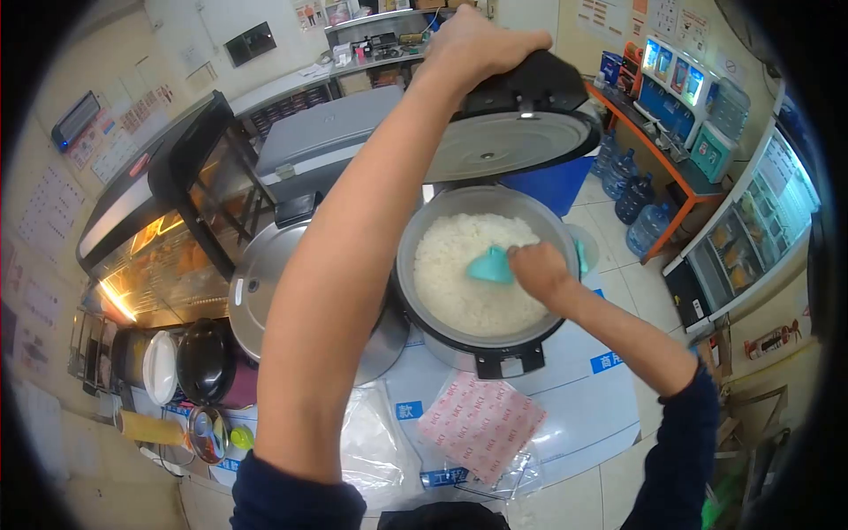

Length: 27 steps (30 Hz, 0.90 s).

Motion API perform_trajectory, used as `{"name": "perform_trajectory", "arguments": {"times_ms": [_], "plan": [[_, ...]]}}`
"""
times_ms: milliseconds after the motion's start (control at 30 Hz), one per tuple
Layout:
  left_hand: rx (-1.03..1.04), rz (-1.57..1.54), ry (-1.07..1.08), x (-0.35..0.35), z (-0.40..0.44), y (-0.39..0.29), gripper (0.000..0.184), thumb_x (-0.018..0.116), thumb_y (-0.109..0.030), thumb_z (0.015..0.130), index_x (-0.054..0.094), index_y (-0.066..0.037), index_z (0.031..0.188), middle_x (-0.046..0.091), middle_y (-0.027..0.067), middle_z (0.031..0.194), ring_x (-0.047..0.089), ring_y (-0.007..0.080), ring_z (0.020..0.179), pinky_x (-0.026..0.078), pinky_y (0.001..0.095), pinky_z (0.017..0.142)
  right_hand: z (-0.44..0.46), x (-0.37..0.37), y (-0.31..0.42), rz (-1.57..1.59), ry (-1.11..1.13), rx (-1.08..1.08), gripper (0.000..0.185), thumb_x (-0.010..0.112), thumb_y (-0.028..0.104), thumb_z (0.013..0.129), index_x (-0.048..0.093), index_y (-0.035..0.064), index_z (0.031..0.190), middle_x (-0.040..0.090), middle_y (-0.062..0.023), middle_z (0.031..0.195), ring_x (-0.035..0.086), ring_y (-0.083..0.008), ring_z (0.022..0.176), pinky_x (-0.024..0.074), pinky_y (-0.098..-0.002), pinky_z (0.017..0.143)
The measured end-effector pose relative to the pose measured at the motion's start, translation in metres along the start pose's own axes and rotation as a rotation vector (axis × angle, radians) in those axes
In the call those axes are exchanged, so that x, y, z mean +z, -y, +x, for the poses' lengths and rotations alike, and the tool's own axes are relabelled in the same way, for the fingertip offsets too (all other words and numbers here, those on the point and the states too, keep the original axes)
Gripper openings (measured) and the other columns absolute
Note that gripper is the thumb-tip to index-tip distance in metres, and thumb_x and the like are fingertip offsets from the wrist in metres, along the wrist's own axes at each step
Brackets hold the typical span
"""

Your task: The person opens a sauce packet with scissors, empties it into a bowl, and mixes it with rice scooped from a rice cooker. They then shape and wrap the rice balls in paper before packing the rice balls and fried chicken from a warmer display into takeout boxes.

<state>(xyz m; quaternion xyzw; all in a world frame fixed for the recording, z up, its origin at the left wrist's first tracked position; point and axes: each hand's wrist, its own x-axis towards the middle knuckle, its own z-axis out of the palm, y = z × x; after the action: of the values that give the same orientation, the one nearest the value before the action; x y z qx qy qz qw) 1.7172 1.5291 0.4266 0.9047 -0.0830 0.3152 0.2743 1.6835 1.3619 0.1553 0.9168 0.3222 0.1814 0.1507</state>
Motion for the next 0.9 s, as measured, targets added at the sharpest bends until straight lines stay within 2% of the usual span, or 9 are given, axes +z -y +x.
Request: {"name": "perform_trajectory", "arguments": {"times_ms": [67, 133, 167, 300, 633, 733, 800, 833, 900], "plan": [[0.131, 0.114, 0.078, -0.007, 0.004, 0.006, 0.074, 0.058, -0.048, 0.083, 0.037, -0.008, 0.141, 0.06, 0.0271, 0.116, 0.057, 0.0464, 0.107, 0.045, 0.0427, 0.097, 0.001, 0.004, 0.015, 0.018, 0.206, -0.267, 0.023, 0.052, 0.026, 0.092, 0.061, 0.0078, 0.101, 0.068, -0.0109, 0.072, 0.068, -0.0258, 0.067, 0.0522, -0.0375, 0.057], [0.177, -0.121, 0.164, -0.009, 0.0, 0.013, 0.063, 0.059, -0.049, 0.081, 0.059, 0.0, 0.122, 0.059, 0.0295, 0.115, 0.057, 0.0467, 0.107, 0.045, 0.0434, 0.096, -0.008, 0.008, 0.011, 0.108, 0.303, -0.361, 0.026, 0.05, 0.029, 0.093, 0.061, 0.0074, 0.102, 0.067, -0.0121, 0.072, 0.068, -0.0287, 0.067, 0.0525, -0.0393, 0.059], [0.011, -0.097, 0.124, -0.011, 0.002, 0.004, 0.058, 0.063, -0.047, 0.079, 0.064, 0.001, 0.112, 0.059, 0.0287, 0.116, 0.057, 0.0421, 0.11, 0.045, 0.042, 0.096, -0.008, 0.006, 0.005, 0.185, 0.365, -0.427, 0.029, 0.048, 0.031, 0.095, 0.061, 0.0069, 0.103, 0.067, -0.0134, 0.072, 0.067, -0.0316, 0.067, 0.0528, -0.0411, 0.061], [-0.152, -0.18, 0.003, -0.022, -0.022, -0.007, 0.055, 0.066, -0.045, 0.077, 0.066, 0.001, 0.108, 0.059, 0.0276, 0.117, 0.057, 0.0382, 0.113, 0.045, 0.0405, 0.097, -0.023, -0.016, 0.011, 0.451, 0.604, -0.409, 0.036, 0.042, 0.034, 0.098, 0.058, 0.0041, 0.109, 0.065, -0.0209, 0.079, 0.065, -0.0395, 0.079, 0.0508, -0.0486, 0.073], [0.043, -0.327, 0.082, -0.019, -0.011, 0.006, 0.052, 0.066, -0.044, 0.077, 0.067, -0.001, 0.107, 0.061, 0.0257, 0.115, 0.058, 0.0384, 0.112, 0.046, 0.0407, 0.095, -0.03, 0.007, -0.004, 0.868, 0.677, -0.308, 0.033, 0.045, 0.031, 0.098, 0.059, 0.0024, 0.104, 0.064, -0.0229, 0.077, 0.062, -0.0419, 0.075, 0.0459, -0.0512, 0.072], [0.146, -0.254, -0.069, 0.005, -0.014, 0.009, 0.049, 0.065, -0.041, 0.078, 0.067, -0.001, 0.107, 0.063, 0.025, 0.113, 0.059, 0.0389, 0.109, 0.047, 0.0406, 0.094, -0.035, 0.017, -0.024, 1.046, 0.459, -0.441, 0.034, 0.045, 0.033, 0.098, 0.061, 0.0041, 0.105, 0.061, -0.0167, 0.065, 0.061, -0.032, 0.061, 0.0473, -0.0435, 0.06], [0.312, -0.077, -0.354, 0.032, -0.009, 0.012, 0.048, 0.064, -0.04, 0.079, 0.067, 0.0, 0.106, 0.064, 0.0242, 0.111, 0.06, 0.0378, 0.107, 0.048, 0.0403, 0.093, -0.024, -0.026, -0.039, 1.056, 1.044, 0.004, 0.039, 0.047, 0.041, 0.098, 0.063, 0.0062, 0.101, 0.056, -0.0035, 0.061, 0.054, -0.0144, 0.052, 0.0452, -0.0306, 0.052], [0.388, 0.019, -0.494, 0.04, -0.009, 0.013, 0.047, 0.064, -0.039, 0.079, 0.067, 0.0, 0.106, 0.065, 0.0238, 0.109, 0.061, 0.0373, 0.106, 0.048, 0.0402, 0.092, -0.027, -0.049, -0.039, 1.059, 1.03, 0.048, 0.038, 0.046, 0.041, 0.098, 0.062, 0.0063, 0.097, 0.052, -0.0007, 0.06, 0.05, -0.0101, 0.05, 0.0421, -0.0269, 0.049], [-0.088, -0.399, -0.081, 0.019, -0.038, 0.002, 0.094, 0.075, -0.054, 0.058, 0.052, 0.011, 0.121, 0.063, 0.0239, 0.111, 0.062, 0.0343, 0.104, 0.05, 0.0399, 0.09, -0.04, -0.089, -0.023, 1.158, 0.99, 0.118, 0.038, 0.045, 0.04, 0.099, 0.06, 0.0064, 0.09, 0.049, 0.0012, 0.058, 0.046, -0.0067, 0.047, 0.0382, -0.0234, 0.043]]}}
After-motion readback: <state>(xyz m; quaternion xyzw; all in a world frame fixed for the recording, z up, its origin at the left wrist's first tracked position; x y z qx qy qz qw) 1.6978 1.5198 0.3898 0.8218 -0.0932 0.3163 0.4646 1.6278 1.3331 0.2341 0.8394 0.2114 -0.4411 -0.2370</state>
